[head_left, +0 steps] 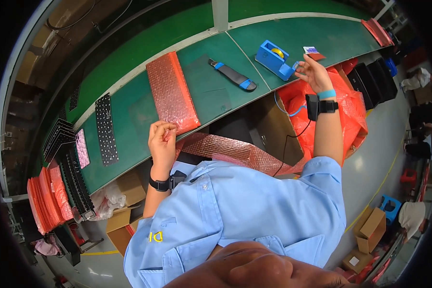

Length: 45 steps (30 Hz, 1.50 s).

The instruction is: The person packs electronic components by hand, inserting them into bubble wrap sleeves on a factory assembly line.

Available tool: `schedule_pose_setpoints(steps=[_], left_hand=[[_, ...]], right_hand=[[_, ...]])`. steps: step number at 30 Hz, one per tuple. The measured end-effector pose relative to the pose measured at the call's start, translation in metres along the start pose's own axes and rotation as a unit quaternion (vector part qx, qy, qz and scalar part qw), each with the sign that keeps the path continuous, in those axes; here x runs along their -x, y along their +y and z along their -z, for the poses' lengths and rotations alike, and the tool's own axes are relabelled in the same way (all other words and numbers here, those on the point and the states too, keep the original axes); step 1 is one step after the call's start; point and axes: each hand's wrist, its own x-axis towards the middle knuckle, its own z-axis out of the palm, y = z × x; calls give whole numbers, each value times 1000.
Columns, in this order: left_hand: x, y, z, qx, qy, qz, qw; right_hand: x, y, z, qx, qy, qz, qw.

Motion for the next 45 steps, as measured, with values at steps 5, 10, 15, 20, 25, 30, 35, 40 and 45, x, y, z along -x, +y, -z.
schedule_pose_setpoints(steps=[5, 10, 15, 20, 25, 30, 35, 40, 45], left_hand=[[-1, 1, 1, 0, -5, 5, 1000], [-2, 0, 2, 1, -7, 8, 1000], [5, -1, 8, -3, -11, 11, 1000], [3, -2, 12, -72, 5, 5, 997], [-1, -1, 18, -36, -41, -7, 998], [1, -5, 22, -46, -55, -4, 997], [0, -8, 26, -53, -58, -8, 997], [0, -14, 20, -36, -37, 6, 999], [0, -18, 14, -41, -14, 39, 998]], right_hand=[[13, 40, 11, -99, 10, 64, 993], [-3, 63, 16, -135, 12, 83, 987], [7, 80, 4, 321, 201, 214, 901], [71, 48, -97, 155, 19, 257, 954], [85, 71, -225, 263, -380, 238, 855], [59, 113, -295, 377, -496, 218, 751], [55, 121, -315, 478, -504, 243, 677], [63, 121, -322, 544, -454, 338, 620], [69, 100, -333, 622, -459, 356, 525]])
